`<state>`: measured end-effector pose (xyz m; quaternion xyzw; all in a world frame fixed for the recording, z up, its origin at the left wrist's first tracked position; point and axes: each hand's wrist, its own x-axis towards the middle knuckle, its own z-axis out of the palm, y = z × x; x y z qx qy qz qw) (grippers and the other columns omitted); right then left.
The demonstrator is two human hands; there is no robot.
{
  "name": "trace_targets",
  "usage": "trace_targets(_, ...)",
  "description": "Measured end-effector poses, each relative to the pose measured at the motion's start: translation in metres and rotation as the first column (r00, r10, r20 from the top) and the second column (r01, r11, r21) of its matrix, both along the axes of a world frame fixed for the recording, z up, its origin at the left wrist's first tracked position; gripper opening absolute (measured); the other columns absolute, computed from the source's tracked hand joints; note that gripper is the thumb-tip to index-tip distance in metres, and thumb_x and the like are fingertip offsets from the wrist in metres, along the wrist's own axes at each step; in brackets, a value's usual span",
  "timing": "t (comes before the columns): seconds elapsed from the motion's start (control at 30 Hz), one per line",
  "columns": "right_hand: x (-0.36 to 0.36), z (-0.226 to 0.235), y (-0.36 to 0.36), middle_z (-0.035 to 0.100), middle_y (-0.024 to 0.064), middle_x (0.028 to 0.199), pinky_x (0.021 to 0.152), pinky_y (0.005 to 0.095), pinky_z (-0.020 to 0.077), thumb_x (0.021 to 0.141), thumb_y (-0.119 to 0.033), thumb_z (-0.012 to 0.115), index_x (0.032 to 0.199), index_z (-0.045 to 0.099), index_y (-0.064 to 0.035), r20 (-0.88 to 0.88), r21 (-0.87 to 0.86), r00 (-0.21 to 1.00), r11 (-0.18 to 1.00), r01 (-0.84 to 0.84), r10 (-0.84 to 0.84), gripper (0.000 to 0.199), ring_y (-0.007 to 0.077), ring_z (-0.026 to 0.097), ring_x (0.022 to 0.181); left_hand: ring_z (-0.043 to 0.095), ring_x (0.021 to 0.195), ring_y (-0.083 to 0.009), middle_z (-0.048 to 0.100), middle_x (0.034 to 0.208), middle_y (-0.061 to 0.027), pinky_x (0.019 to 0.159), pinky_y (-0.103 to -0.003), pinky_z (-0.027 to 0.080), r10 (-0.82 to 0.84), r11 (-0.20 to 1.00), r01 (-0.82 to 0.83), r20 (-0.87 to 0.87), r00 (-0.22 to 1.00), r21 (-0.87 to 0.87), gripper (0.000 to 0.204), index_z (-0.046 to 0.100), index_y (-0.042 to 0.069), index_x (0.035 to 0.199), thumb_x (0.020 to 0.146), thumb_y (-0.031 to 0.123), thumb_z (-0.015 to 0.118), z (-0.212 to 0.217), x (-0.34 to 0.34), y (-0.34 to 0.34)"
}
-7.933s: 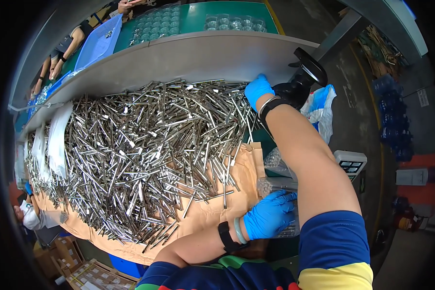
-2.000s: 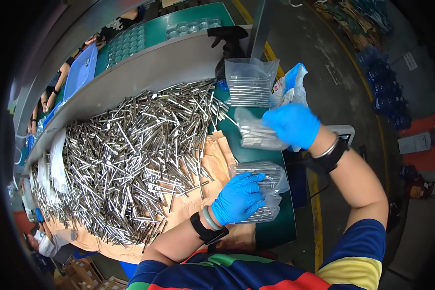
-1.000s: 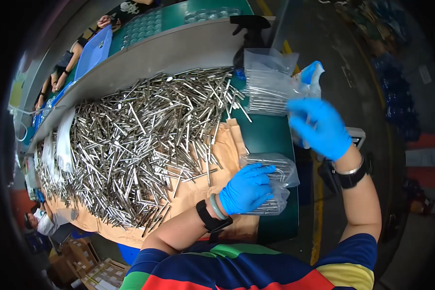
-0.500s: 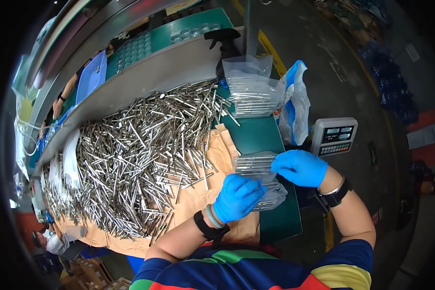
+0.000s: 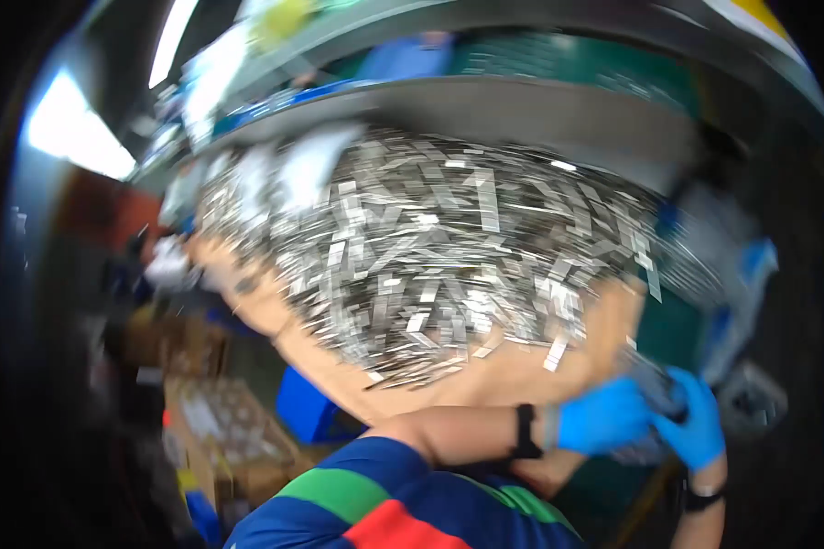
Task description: Packing small metal pins or components into individual plastic bags at a workstation.
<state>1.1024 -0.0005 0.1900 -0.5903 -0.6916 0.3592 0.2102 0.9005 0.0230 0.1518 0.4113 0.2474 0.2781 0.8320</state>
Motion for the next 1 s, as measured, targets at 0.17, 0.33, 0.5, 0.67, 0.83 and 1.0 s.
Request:
trace_targets(0.17, 0.014, -0.035, -0.001, 0.055, 0.0169, 0.098, 0.083, 0.0366, 0.0424, 0.068, -0.004, 0.061, 0.109, 0.054, -0.0011, 0.264, -0.082, 0.954, 0.989, -0.127, 0.144, 0.042, 0.0302, 0.053, 0.091, 0.053, 0.071, -0.0286, 0.057, 0.069, -0.0085, 0.074, -0.039, 0.041, 0.386, 0.003, 0.243, -0.225, 0.894, 0.97, 0.012, 0.063, 0.011, 0.069, 0.067, 0.021, 0.057, -0.034, 0.016, -0.014)
trace_targets(0.33, 0.054, -0.094, 0.016, 0.056, 0.0191, 0.102, 0.087, 0.0379, 0.0412, 0.079, -0.005, 0.057, 0.105, 0.054, 0.0025, 0.132, 0.141, 0.986, 0.983, -0.118, 0.1, 0.027, 0.0332, 0.053, 0.096, 0.053, 0.069, -0.0276, 0.056, 0.069, -0.0081, 0.072, -0.039, 0.038, 0.45, 0.0, 0.203, -0.181, 0.874, 0.979, 0.014, 0.061, 0.012, 0.064, 0.069, 0.024, 0.056, -0.049, 0.018, -0.013)
trace_targets(0.5, 0.06, -0.105, 0.033, 0.055, 0.0204, 0.107, 0.091, 0.0391, 0.0402, 0.086, -0.005, 0.055, 0.11, 0.053, 0.0038, 0.294, 0.239, 0.953, 0.971, 0.003, -0.075, 0.027, 0.0345, 0.052, 0.1, 0.052, 0.068, -0.0269, 0.056, 0.068, -0.0078, 0.069, -0.039, 0.035, 0.457, -0.01, 0.242, -0.21, 0.864, 0.97, 0.016, 0.06, 0.012, 0.063, 0.07, 0.025, 0.056, -0.05, 0.019, -0.009)
trace_targets(0.67, 0.047, -0.11, 0.034, 0.055, 0.0219, 0.109, 0.089, 0.0406, 0.0407, 0.086, -0.008, 0.056, 0.109, 0.053, 0.0047, 0.358, 0.525, 0.925, 0.846, -0.091, -0.123, 0.026, 0.0344, 0.052, 0.1, 0.052, 0.068, -0.0263, 0.055, 0.069, -0.0078, 0.069, -0.039, 0.035, 0.448, -0.012, 0.245, -0.214, 0.868, 0.97, 0.015, 0.061, 0.013, 0.064, 0.07, 0.025, 0.056, -0.051, 0.017, -0.009)
trace_targets(0.83, -0.003, -0.06, 0.025, 0.056, 0.0208, 0.094, 0.077, 0.0402, 0.043, 0.085, -0.012, 0.057, 0.098, 0.057, 0.0012, 0.239, 0.301, 0.97, 0.953, -0.022, -0.053, 0.018, 0.0346, 0.053, 0.088, 0.051, 0.069, -0.0261, 0.055, 0.068, -0.0069, 0.071, -0.039, 0.034, 0.448, 0.005, 0.228, -0.205, 0.87, 0.974, 0.013, 0.061, 0.013, 0.064, 0.072, 0.023, 0.056, -0.052, 0.017, -0.012)
trace_targets(1.0, 0.016, -0.054, 0.019, 0.049, 0.0173, 0.072, 0.06, 0.0425, 0.0377, 0.079, -0.011, 0.056, 0.08, 0.057, -0.0042, 0.331, 0.21, 0.938, 0.962, -0.177, 0.1, 0.007, 0.0362, 0.048, 0.071, 0.054, 0.064, -0.0289, 0.058, 0.069, -0.0087, 0.062, -0.039, 0.039, 0.359, 0.039, 0.222, -0.221, 0.907, 0.974, 0.014, 0.062, 0.011, 0.066, 0.074, 0.021, 0.056, -0.035, 0.015, -0.006)
